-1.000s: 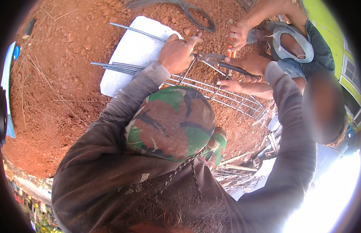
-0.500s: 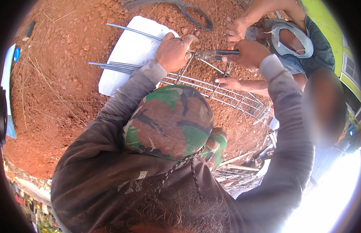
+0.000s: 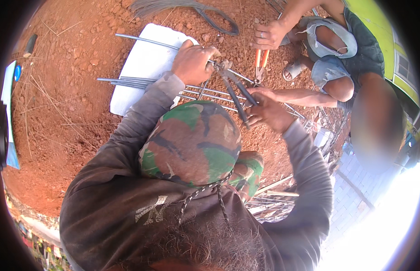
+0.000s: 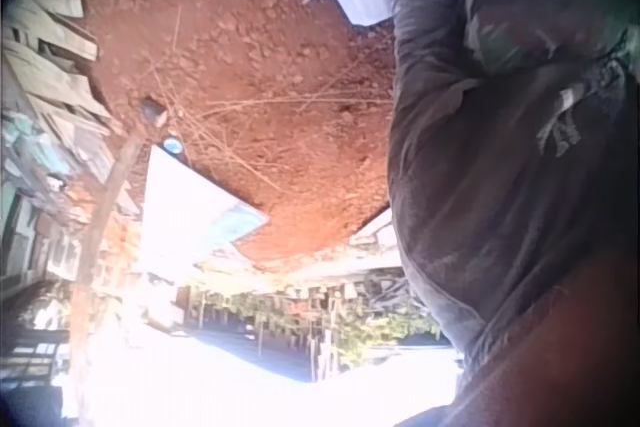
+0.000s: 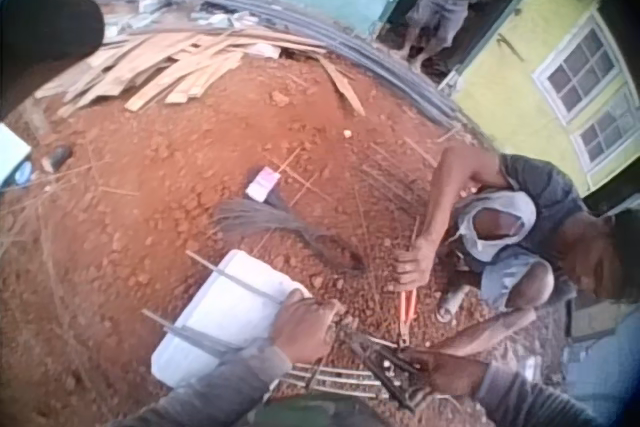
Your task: The person assembles a metal reinforcement frame by tying together steel rods and wire using pliers and their hands, while another person assists.
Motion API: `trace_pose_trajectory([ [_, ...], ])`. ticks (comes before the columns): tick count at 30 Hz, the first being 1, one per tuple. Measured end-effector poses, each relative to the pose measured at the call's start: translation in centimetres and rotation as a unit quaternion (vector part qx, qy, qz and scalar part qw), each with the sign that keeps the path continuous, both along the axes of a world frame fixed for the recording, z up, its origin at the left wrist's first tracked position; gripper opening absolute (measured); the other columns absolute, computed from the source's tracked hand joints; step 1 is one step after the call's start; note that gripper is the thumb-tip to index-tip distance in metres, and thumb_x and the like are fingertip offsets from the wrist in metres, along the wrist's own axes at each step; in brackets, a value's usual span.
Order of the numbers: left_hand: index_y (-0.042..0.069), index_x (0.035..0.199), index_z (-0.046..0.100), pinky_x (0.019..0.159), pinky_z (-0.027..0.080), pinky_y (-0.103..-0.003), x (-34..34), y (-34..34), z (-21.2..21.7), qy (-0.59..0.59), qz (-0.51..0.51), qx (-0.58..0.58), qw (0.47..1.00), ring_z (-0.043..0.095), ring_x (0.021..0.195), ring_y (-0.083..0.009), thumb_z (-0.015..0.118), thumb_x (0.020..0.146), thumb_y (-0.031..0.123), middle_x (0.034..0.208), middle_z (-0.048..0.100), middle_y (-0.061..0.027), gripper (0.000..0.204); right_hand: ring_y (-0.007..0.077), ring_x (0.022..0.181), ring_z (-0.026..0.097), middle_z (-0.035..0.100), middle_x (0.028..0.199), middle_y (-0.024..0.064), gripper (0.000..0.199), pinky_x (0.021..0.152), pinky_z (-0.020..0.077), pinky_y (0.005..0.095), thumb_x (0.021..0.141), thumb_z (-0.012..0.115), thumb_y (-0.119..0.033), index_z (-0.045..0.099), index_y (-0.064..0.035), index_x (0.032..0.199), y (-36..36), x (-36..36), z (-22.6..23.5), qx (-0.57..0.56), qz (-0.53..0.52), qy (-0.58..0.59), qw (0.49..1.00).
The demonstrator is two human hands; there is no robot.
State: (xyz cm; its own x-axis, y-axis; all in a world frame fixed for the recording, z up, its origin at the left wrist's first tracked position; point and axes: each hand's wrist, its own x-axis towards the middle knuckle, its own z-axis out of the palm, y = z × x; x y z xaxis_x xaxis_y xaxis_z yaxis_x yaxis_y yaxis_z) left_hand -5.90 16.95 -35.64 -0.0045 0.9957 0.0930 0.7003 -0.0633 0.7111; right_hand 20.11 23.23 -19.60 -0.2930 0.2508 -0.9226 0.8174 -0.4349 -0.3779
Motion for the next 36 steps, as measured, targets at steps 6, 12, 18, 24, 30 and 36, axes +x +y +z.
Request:
trace_pose_trajectory([
  [6, 0.016, 0.106, 0.076, 0.09, 0.038, -0.04, -0.2, -0.2, 0.8, 0.005, -0.022, 0.003, 1.0, 0.071, 0.089, -0.0241, 0.065, 0.083, 0.024, 0.088, 0.076, -0.0073, 0.026, 0.0196, 0.085, 0.064, 0.063, 0.098, 0.0083, 0.016, 0.078, 0.0552, 0.0351, 0.097, 0.057, -0.009, 0.055, -0.0011, 0.111, -11.7, 3.9, -2.8, 0.157, -0.025, 0.079, 0.984],
  [12, 0.018, 0.102, 0.077, 0.095, 0.037, -0.04, 0.2, -0.3, 1.1, 0.049, -0.007, 0.01, 0.999, 0.07, 0.101, -0.0219, 0.08, 0.078, 0.053, 0.103, 0.077, -0.0041, 0.042, 0.0243, 0.083, 0.06, 0.058, 0.092, 0.0105, 0.017, 0.077, 0.0507, 0.0377, 0.091, 0.064, -0.01, 0.057, -0.0052, 0.106, -22.3, 11.0, -9.3, 0.274, -0.082, 0.079, 0.955],
  [18, 0.017, 0.103, 0.078, 0.098, 0.034, -0.043, 2.5, 0.5, 0.6, 0.121, 0.025, 0.02, 0.992, 0.068, 0.107, -0.0245, 0.079, 0.079, 0.055, 0.116, 0.075, -0.0058, 0.045, 0.0474, 0.1, 0.064, 0.06, 0.109, 0.0219, 0.024, 0.086, 0.0523, 0.0518, 0.091, 0.063, -0.02, 0.059, -0.008, 0.11, -25.9, 14.1, -14.2, 0.299, 0.055, -0.044, 0.952],
  [24, 0.013, 0.1, 0.079, 0.101, 0.036, -0.046, 2.2, 0.9, -0.1, 0.083, 0.019, -0.009, 0.996, 0.067, 0.113, -0.029, 0.075, 0.087, 0.046, 0.122, 0.073, -0.0137, 0.036, 0.0416, 0.096, 0.069, 0.064, 0.112, 0.021, 0.036, 0.085, 0.0562, 0.0516, 0.092, 0.068, -0.025, 0.063, -0.0075, 0.124, -25.6, 13.4, -16.9, 0.503, 0.224, -0.108, 0.828],
  [30, 0.013, 0.101, 0.08, 0.105, 0.036, -0.044, 1.6, 0.2, -1.4, 0.06, 0.009, -0.02, 0.998, 0.065, 0.123, -0.0285, 0.074, 0.087, 0.044, 0.126, 0.073, -0.0161, 0.035, 0.0379, 0.1, 0.068, 0.072, 0.105, 0.0173, 0.017, 0.091, 0.0542, 0.0465, 0.093, 0.068, -0.008, 0.071, -0.003, 0.11, -16.2, 4.8, -9.4, 0.582, 0.104, 0.131, 0.796],
  [36, 0.017, 0.114, 0.076, 0.109, 0.032, -0.045, 2.1, 0.2, -1.7, 0.139, -0.006, 0.038, 0.99, 0.065, 0.116, -0.0276, 0.074, 0.086, 0.049, 0.116, 0.076, -0.0105, 0.043, 0.0354, 0.117, 0.067, 0.071, 0.12, 0.0171, 0.029, 0.106, 0.0489, 0.0459, 0.094, 0.061, -0.012, 0.067, -0.0028, 0.121, -1.7, -4.5, -9.6, 0.82, 0.261, 0.137, 0.49],
])
